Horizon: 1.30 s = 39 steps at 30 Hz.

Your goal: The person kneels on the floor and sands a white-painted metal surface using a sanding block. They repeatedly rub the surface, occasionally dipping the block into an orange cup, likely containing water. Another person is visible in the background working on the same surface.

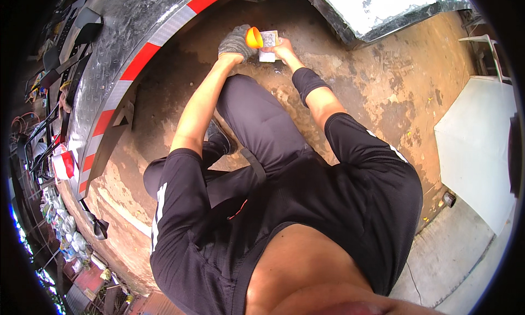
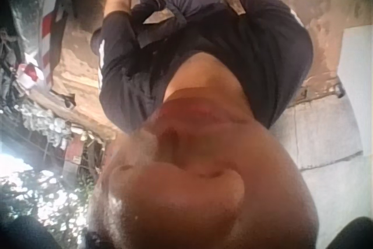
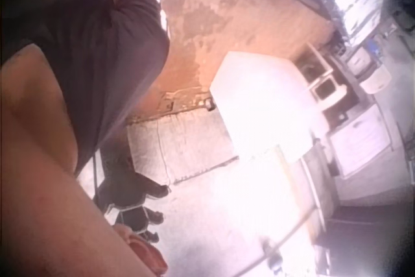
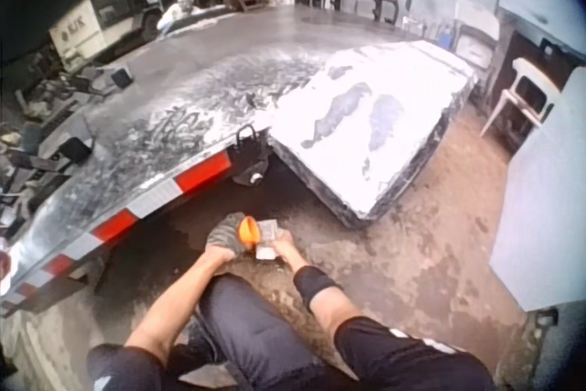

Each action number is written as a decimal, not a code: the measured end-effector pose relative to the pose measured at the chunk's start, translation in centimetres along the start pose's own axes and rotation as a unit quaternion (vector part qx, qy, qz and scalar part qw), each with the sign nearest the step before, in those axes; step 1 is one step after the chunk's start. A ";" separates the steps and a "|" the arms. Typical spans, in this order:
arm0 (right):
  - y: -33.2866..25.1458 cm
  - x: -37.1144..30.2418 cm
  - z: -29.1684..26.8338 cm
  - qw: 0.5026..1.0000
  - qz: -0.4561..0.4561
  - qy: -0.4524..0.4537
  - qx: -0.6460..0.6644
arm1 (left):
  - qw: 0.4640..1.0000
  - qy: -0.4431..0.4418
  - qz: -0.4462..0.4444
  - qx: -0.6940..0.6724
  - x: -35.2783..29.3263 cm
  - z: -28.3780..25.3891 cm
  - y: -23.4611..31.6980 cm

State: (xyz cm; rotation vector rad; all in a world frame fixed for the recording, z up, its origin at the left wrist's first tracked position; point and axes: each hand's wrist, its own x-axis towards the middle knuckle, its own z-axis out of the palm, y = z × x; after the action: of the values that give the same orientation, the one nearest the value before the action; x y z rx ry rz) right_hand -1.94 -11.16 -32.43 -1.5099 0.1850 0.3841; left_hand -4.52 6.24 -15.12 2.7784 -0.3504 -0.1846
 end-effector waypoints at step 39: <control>6.6 -14.9 -23.9 0.872 0.072 0.293 -0.386 | 0.936 0.119 0.019 -0.331 -0.7 -1.5 -0.2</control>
State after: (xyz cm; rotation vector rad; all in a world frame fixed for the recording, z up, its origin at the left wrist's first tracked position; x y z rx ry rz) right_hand -15.36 -36.67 -34.82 -2.3952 0.6907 0.0907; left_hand -4.91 7.07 -13.77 2.0923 -0.2236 0.0442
